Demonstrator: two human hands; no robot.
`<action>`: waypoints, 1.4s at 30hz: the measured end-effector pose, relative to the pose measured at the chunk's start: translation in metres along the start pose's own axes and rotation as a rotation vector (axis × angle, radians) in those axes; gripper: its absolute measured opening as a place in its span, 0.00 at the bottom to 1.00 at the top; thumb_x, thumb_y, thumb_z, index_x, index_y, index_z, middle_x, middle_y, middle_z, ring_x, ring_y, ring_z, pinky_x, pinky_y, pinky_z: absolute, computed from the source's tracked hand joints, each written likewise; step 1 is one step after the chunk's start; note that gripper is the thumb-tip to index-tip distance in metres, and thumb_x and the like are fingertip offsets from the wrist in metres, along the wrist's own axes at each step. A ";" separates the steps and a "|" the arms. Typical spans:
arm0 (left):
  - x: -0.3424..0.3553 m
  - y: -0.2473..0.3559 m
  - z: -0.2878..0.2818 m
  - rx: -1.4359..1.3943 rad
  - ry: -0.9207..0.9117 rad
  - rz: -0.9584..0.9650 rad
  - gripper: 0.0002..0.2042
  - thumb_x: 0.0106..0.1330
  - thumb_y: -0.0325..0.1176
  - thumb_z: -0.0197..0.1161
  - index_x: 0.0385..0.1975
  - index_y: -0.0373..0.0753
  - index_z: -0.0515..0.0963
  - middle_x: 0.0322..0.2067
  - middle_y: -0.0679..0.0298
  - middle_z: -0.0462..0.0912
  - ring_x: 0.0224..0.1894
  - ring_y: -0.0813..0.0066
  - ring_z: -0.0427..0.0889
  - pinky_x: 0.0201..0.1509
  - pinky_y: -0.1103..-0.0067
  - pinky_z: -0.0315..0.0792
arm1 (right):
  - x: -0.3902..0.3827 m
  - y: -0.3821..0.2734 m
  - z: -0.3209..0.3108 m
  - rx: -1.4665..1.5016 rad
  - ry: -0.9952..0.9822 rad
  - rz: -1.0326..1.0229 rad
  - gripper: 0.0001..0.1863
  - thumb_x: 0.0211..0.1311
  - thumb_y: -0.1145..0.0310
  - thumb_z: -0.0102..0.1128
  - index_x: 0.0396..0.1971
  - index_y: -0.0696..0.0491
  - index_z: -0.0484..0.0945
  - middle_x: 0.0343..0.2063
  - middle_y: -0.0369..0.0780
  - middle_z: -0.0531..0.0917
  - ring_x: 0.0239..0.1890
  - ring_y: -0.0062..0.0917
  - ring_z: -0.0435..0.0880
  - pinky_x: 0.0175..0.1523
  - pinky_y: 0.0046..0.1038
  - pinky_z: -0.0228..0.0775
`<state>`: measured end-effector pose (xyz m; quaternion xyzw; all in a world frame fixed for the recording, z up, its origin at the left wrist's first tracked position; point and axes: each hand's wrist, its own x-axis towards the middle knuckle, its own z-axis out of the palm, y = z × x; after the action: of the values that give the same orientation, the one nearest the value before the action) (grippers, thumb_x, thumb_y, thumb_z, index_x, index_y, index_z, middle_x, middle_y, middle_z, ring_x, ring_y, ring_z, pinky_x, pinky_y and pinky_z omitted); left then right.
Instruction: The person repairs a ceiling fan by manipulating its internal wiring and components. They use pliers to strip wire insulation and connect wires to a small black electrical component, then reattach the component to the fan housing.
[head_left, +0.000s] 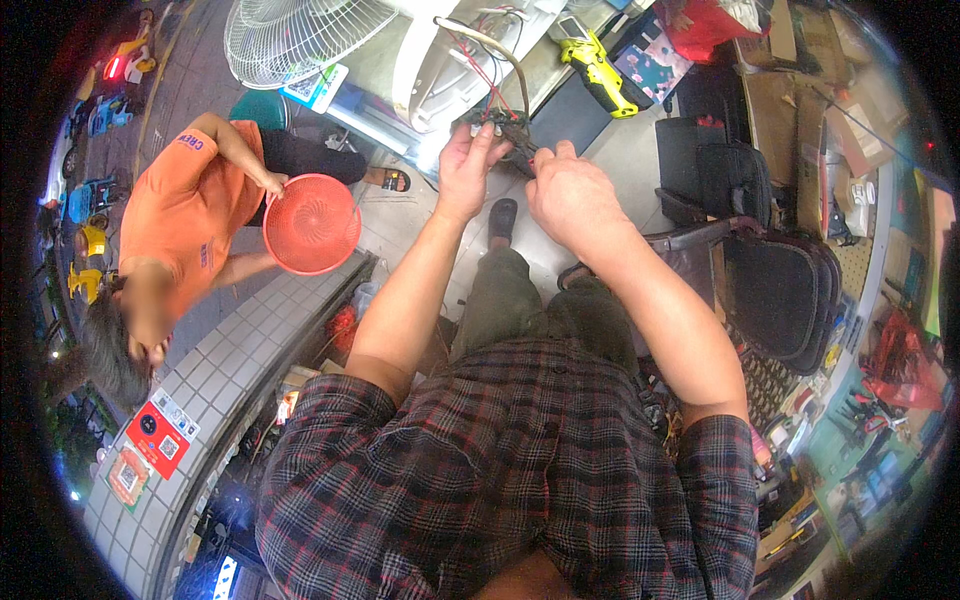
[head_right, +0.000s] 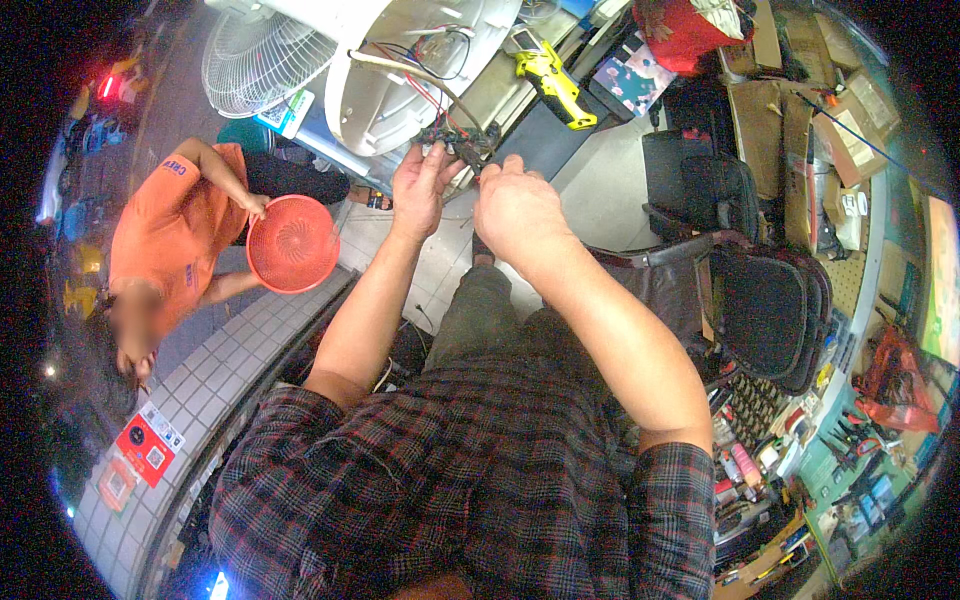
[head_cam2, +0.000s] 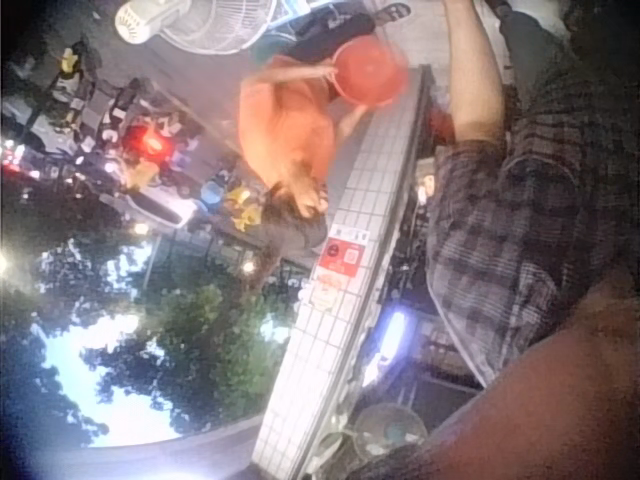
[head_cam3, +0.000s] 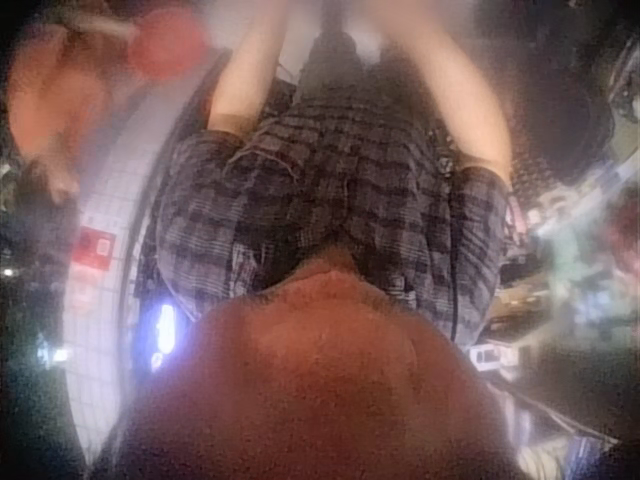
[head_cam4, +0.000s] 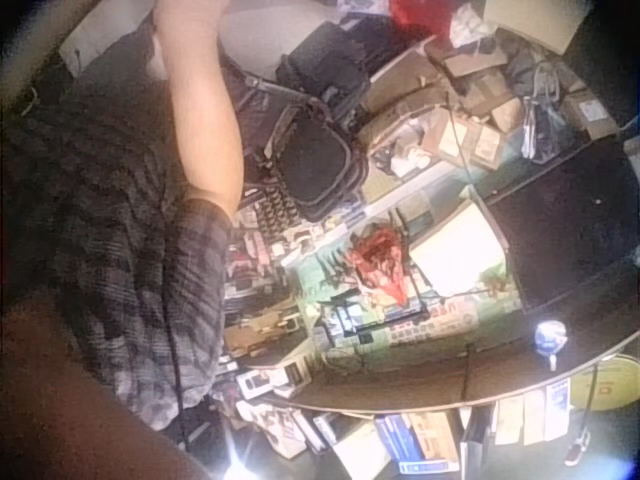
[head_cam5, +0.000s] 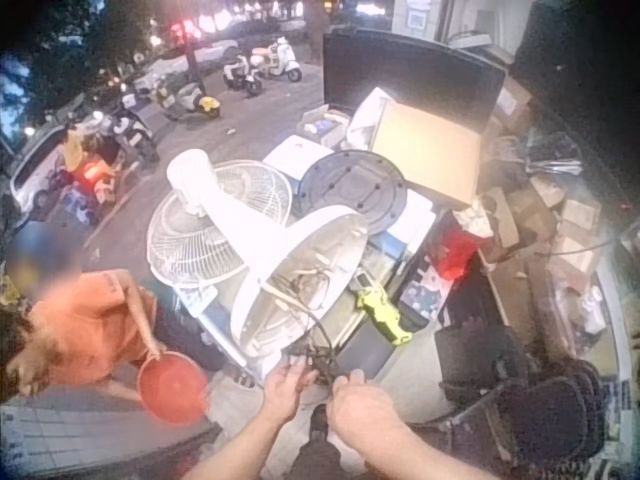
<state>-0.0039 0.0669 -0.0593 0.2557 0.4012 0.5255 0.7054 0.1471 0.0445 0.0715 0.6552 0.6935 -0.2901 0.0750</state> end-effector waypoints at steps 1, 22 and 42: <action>0.000 -0.001 0.001 0.017 0.008 0.009 0.10 0.76 0.35 0.58 0.45 0.34 0.72 0.43 0.61 0.80 0.46 0.74 0.82 0.53 0.73 0.81 | 0.000 0.001 -0.001 0.045 -0.004 -0.004 0.16 0.64 0.64 0.52 0.43 0.61 0.79 0.48 0.53 0.79 0.46 0.48 0.84 0.54 0.44 0.77; 0.000 0.001 0.011 0.100 -0.014 0.081 0.14 0.76 0.28 0.55 0.57 0.34 0.65 0.52 0.58 0.76 0.54 0.69 0.79 0.57 0.69 0.81 | -0.008 0.030 -0.001 0.717 -0.167 0.123 0.17 0.65 0.63 0.51 0.42 0.61 0.79 0.45 0.51 0.82 0.51 0.42 0.84 0.57 0.40 0.76; 0.004 0.003 -0.006 -0.035 -0.062 -0.056 0.17 0.73 0.26 0.58 0.58 0.37 0.66 0.51 0.58 0.77 0.54 0.67 0.79 0.61 0.66 0.74 | -0.004 0.025 0.024 2.418 -0.675 0.226 0.20 0.65 0.65 0.47 0.48 0.63 0.77 0.49 0.53 0.83 0.58 0.52 0.79 0.63 0.47 0.72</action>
<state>-0.0101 0.0709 -0.0613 0.2482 0.3769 0.5042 0.7363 0.1650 0.0282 0.0462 0.2540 -0.1280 -0.8827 -0.3741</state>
